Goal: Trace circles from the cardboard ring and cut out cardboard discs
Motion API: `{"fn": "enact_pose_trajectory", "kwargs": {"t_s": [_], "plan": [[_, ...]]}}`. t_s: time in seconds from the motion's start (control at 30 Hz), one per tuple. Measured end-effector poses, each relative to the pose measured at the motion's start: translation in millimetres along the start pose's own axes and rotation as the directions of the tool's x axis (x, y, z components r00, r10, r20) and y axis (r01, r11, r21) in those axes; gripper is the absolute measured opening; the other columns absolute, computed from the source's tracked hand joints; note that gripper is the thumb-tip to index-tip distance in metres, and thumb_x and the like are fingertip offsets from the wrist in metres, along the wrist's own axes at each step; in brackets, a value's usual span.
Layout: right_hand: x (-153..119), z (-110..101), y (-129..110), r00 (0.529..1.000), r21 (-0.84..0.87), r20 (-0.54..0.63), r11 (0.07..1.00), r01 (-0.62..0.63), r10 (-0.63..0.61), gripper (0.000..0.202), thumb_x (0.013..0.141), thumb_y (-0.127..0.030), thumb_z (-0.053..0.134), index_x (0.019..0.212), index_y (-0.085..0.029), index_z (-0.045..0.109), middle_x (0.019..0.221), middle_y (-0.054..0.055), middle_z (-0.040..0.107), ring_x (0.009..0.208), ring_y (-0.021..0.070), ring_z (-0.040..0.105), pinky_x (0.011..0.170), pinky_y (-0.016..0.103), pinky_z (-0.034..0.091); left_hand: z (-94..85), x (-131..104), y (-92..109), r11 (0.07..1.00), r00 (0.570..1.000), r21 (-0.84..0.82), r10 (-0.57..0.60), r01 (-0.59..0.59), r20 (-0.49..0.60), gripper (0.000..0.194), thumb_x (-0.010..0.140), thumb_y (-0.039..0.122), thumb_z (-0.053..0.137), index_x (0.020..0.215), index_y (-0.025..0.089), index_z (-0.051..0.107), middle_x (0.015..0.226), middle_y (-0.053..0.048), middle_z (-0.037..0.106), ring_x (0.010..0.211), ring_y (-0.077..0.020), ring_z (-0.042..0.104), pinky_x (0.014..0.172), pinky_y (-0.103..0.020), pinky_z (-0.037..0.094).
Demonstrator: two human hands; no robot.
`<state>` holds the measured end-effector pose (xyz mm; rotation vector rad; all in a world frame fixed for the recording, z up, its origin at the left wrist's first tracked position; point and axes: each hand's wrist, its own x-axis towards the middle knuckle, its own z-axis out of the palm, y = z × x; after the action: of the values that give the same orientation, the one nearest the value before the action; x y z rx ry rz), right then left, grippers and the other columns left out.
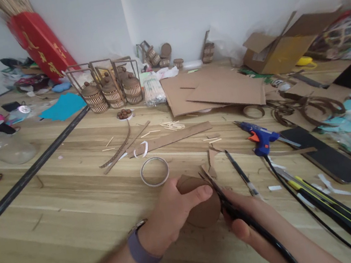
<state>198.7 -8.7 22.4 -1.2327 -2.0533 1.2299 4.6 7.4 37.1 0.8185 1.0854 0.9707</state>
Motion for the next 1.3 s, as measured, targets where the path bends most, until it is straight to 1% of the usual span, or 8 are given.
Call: {"fn": "enact_pose_trajectory", "kwargs": {"t_s": [0.2, 0.3, 0.4, 0.6, 0.83, 1.0, 1.17, 1.3], "plan": [[-0.4, 0.3, -3.2, 1.0, 0.005, -0.021, 1.0, 0.005, -0.005, 0.078, 0.079, -0.093, 0.033, 0.085, -0.019, 0.06, 0.065, -0.001, 0.051, 0.057, 0.0159, 0.045, 0.05, 0.025, 0.034, 0.2, -1.6, 0.6, 0.999, 0.999, 0.047, -0.019, 0.021, -0.037, 0.039, 0.063, 0.034, 0.088, 0.096, 0.019, 0.074, 0.1, -0.005, 0.081, 0.101, -0.0289, 0.072, 0.085, -0.035, 0.054], [-1.1, 0.2, -4.0, 0.999, 0.018, -0.029, 1.0, -0.017, 0.018, 0.078, 0.079, -0.092, 0.034, 0.084, -0.019, 0.06, 0.066, -0.001, 0.053, 0.06, 0.0163, 0.049, 0.052, 0.025, 0.036, 0.2, -1.5, 1.0, 0.999, 1.0, 0.042, -0.014, 0.014, -0.014, 0.036, 0.064, 0.035, 0.087, 0.093, 0.019, 0.075, 0.098, -0.004, 0.081, 0.1, -0.0281, 0.072, 0.084, -0.034, 0.054], [-1.0, 0.1, -4.4, 0.999, 0.011, -0.036, 1.0, -0.019, 0.02, 0.077, 0.079, -0.092, 0.035, 0.081, -0.019, 0.058, 0.066, -0.002, 0.052, 0.06, 0.0159, 0.048, 0.053, 0.025, 0.035, 0.3, -1.6, 1.6, 0.999, 1.0, 0.041, 0.001, -0.001, 0.005, 0.033, 0.064, 0.035, 0.087, 0.091, 0.019, 0.075, 0.096, -0.003, 0.081, 0.098, -0.0274, 0.072, 0.083, -0.034, 0.054], [-0.2, 0.2, -5.8, 0.999, 0.03, -0.036, 1.0, 0.004, -0.003, 0.073, 0.081, -0.091, 0.035, 0.078, -0.02, 0.055, 0.066, -0.002, 0.048, 0.059, 0.0156, 0.043, 0.052, 0.025, 0.033, 1.0, -2.5, 4.1, 0.999, 1.0, 0.053, -0.003, 0.003, -0.004, 0.035, 0.063, 0.035, 0.087, 0.09, 0.018, 0.074, 0.095, -0.004, 0.081, 0.099, -0.0291, 0.071, 0.083, -0.035, 0.053], [-0.9, -0.1, -4.4, 0.999, 0.021, -0.044, 1.0, 0.003, -0.002, 0.075, 0.081, -0.091, 0.034, 0.079, -0.019, 0.057, 0.068, 0.0, 0.054, 0.062, 0.0172, 0.05, 0.054, 0.026, 0.036, 1.1, -1.9, 5.2, 0.999, 1.0, 0.039, -0.006, 0.006, -0.005, 0.033, 0.063, 0.033, 0.086, 0.09, 0.019, 0.074, 0.094, -0.003, 0.08, 0.097, -0.0273, 0.071, 0.082, -0.034, 0.052], [0.1, -1.3, -3.1, 1.0, 0.012, -0.021, 1.0, 0.001, -0.001, 0.076, 0.083, -0.09, 0.033, 0.084, -0.019, 0.061, 0.071, 0.002, 0.06, 0.065, 0.0191, 0.056, 0.057, 0.026, 0.041, 0.1, -0.7, 5.6, 0.999, 1.0, 0.047, 0.008, -0.008, 0.01, 0.029, 0.062, 0.033, 0.086, 0.082, 0.019, 0.072, 0.087, -0.002, 0.078, 0.092, -0.0252, 0.07, 0.079, -0.031, 0.051], [-2.2, -0.8, -7.6, 0.998, -0.014, -0.064, 1.0, 0.004, -0.005, 0.075, 0.083, -0.09, 0.034, 0.078, -0.02, 0.059, 0.066, 0.0, 0.059, 0.059, 0.0175, 0.054, 0.053, 0.025, 0.039, -0.3, -0.3, 5.5, 0.999, 0.999, 0.049, -0.007, 0.006, 0.039, 0.03, 0.061, 0.035, 0.086, 0.082, 0.018, 0.073, 0.083, -0.002, 0.077, 0.085, -0.0237, 0.069, 0.077, -0.032, 0.051], [-2.1, -0.6, -9.2, 0.997, -0.023, -0.076, 1.0, -0.015, 0.014, 0.077, 0.082, -0.091, 0.032, 0.079, -0.02, 0.06, 0.066, 0.001, 0.06, 0.06, 0.0188, 0.056, 0.053, 0.026, 0.041, -0.6, 0.2, 6.2, 0.998, 1.0, 0.06, -0.011, 0.01, 0.028, 0.03, 0.061, 0.035, 0.086, 0.081, 0.018, 0.072, 0.082, -0.002, 0.076, 0.085, -0.024, 0.069, 0.077, -0.032, 0.051]]}}
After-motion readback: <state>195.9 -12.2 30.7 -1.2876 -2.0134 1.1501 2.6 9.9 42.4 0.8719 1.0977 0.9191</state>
